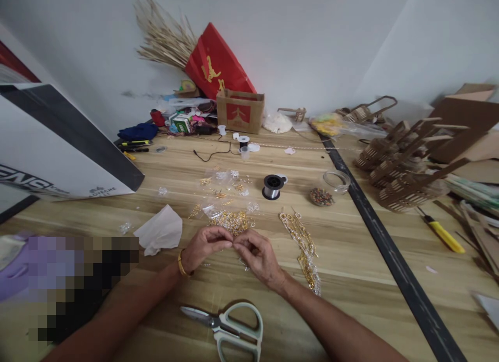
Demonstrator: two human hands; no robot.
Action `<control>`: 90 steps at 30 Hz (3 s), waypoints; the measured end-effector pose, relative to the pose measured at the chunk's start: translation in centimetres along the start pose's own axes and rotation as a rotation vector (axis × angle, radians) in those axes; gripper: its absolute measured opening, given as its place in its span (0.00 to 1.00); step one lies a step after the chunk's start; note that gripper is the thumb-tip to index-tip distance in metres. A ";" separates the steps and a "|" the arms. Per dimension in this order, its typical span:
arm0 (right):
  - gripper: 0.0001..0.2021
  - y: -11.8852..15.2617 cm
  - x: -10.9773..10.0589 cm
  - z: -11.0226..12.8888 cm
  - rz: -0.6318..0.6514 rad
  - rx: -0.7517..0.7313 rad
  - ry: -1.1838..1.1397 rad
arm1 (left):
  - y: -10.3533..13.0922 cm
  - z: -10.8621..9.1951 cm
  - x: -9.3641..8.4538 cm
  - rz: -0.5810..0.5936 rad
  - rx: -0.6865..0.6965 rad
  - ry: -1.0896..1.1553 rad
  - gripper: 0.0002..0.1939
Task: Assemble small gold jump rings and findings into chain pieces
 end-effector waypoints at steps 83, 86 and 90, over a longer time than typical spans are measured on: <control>0.03 0.8 0.2 0.6 -0.038 -0.225 0.237 | -0.3 1.0 -0.8 0.029 -0.041 0.088 0.10; 0.03 0.9 0.2 0.5 -0.032 -0.215 0.245 | -0.3 1.1 -0.8 0.028 -0.048 0.086 0.10; 0.03 0.8 0.2 0.4 -0.026 -0.214 0.253 | -0.3 1.1 -0.8 0.035 -0.049 0.075 0.10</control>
Point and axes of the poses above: each hand's wrist, its own y-axis away from the middle knuckle, its own x-axis out of the palm, z = x × y, the point moved 4 cm from there along -y, towards the middle knuckle, and after that the axes turned 12 degrees about x, right-handed, at the moved point
